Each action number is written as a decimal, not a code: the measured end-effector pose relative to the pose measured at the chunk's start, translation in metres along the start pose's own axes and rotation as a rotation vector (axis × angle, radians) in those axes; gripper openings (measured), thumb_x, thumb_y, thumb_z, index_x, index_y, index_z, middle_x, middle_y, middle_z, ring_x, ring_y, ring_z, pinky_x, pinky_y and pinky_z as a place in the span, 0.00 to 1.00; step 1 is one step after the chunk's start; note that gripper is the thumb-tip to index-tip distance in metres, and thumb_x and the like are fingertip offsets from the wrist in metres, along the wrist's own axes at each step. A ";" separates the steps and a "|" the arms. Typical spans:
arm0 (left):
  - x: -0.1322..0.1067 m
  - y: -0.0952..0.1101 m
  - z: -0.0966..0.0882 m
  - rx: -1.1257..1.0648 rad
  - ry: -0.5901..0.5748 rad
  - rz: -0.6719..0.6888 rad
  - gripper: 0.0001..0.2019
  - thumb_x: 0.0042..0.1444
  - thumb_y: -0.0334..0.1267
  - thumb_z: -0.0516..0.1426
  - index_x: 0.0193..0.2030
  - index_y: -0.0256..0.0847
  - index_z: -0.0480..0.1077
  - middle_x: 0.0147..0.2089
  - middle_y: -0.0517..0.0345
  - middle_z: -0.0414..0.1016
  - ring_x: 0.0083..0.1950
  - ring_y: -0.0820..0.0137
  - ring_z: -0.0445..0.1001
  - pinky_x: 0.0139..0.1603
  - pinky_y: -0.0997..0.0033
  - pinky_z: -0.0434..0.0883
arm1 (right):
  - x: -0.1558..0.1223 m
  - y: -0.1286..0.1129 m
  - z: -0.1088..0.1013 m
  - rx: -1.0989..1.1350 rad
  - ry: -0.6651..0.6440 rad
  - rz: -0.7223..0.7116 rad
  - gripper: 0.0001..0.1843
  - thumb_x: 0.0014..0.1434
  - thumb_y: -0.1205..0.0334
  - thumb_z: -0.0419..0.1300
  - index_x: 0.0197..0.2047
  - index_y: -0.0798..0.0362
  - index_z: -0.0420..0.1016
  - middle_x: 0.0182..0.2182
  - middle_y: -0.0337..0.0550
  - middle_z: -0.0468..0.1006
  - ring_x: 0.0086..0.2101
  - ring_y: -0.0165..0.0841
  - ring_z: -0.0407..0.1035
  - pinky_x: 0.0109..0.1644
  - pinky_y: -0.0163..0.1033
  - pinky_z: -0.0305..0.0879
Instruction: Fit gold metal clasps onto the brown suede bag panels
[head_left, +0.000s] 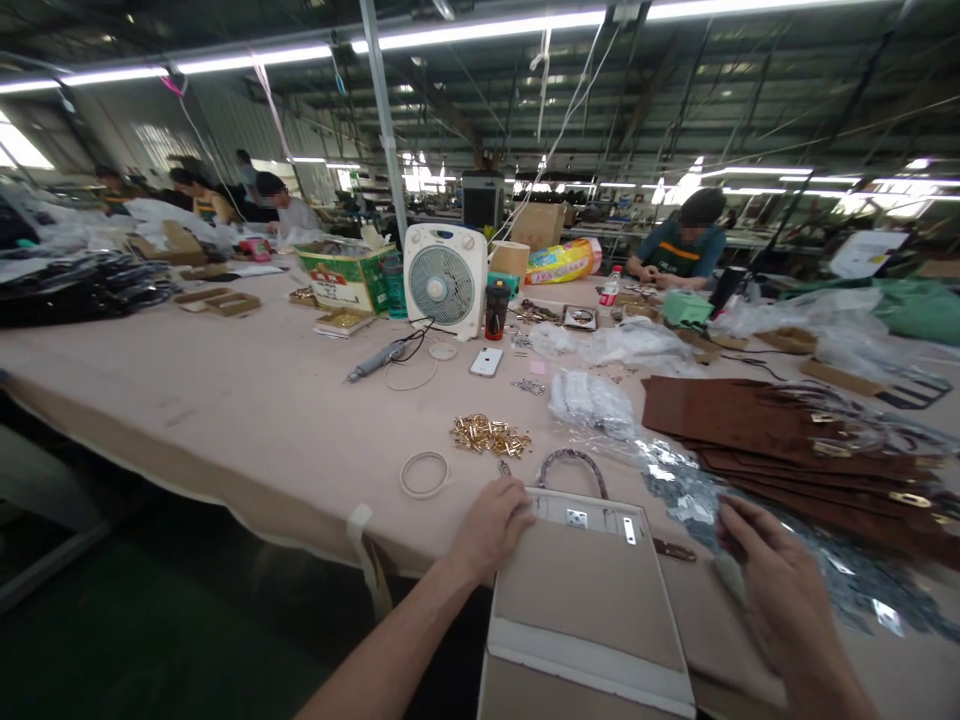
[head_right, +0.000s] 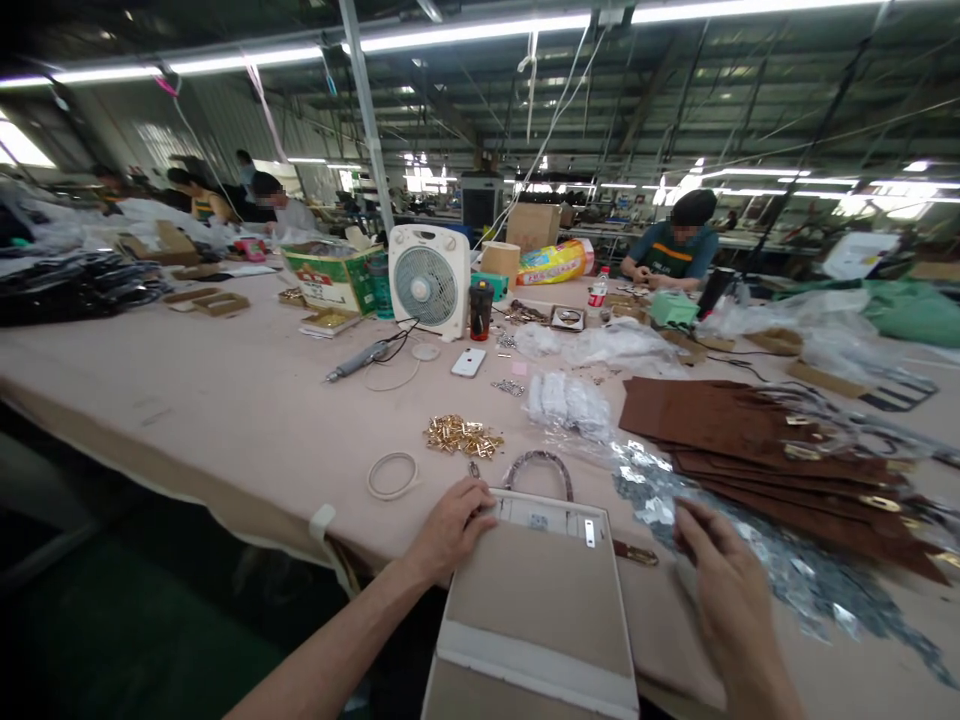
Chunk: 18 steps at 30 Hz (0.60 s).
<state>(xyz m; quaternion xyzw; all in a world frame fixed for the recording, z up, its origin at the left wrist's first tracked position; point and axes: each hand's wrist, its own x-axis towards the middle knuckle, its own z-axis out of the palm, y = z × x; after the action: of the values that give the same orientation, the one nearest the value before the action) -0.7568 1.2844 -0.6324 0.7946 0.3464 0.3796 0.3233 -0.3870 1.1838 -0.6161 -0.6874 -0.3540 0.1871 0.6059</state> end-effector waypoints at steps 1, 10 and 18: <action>0.000 0.000 0.000 -0.001 0.006 0.003 0.07 0.62 0.28 0.63 0.43 0.42 0.72 0.50 0.54 0.73 0.55 0.62 0.71 0.61 0.61 0.68 | -0.010 -0.016 0.020 0.011 -0.086 0.025 0.28 0.53 0.38 0.69 0.50 0.48 0.81 0.37 0.43 0.81 0.34 0.35 0.74 0.39 0.41 0.72; 0.000 0.004 -0.003 0.005 -0.027 -0.008 0.08 0.64 0.32 0.62 0.49 0.44 0.74 0.52 0.53 0.72 0.53 0.62 0.72 0.55 0.62 0.71 | -0.072 -0.081 0.161 -0.011 -0.735 -0.133 0.15 0.63 0.46 0.63 0.42 0.49 0.79 0.37 0.43 0.83 0.40 0.39 0.76 0.47 0.44 0.70; 0.001 -0.001 -0.002 -0.068 0.011 -0.128 0.25 0.50 0.37 0.74 0.54 0.45 0.75 0.54 0.54 0.71 0.43 0.67 0.72 0.45 0.65 0.75 | -0.059 -0.057 0.175 -0.129 -0.701 -0.246 0.10 0.59 0.52 0.65 0.34 0.49 0.83 0.48 0.48 0.80 0.52 0.43 0.72 0.58 0.47 0.66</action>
<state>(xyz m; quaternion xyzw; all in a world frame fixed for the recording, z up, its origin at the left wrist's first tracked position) -0.7583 1.2862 -0.6315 0.7574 0.3850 0.3740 0.3718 -0.5619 1.2654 -0.6058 -0.5707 -0.6310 0.3142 0.4212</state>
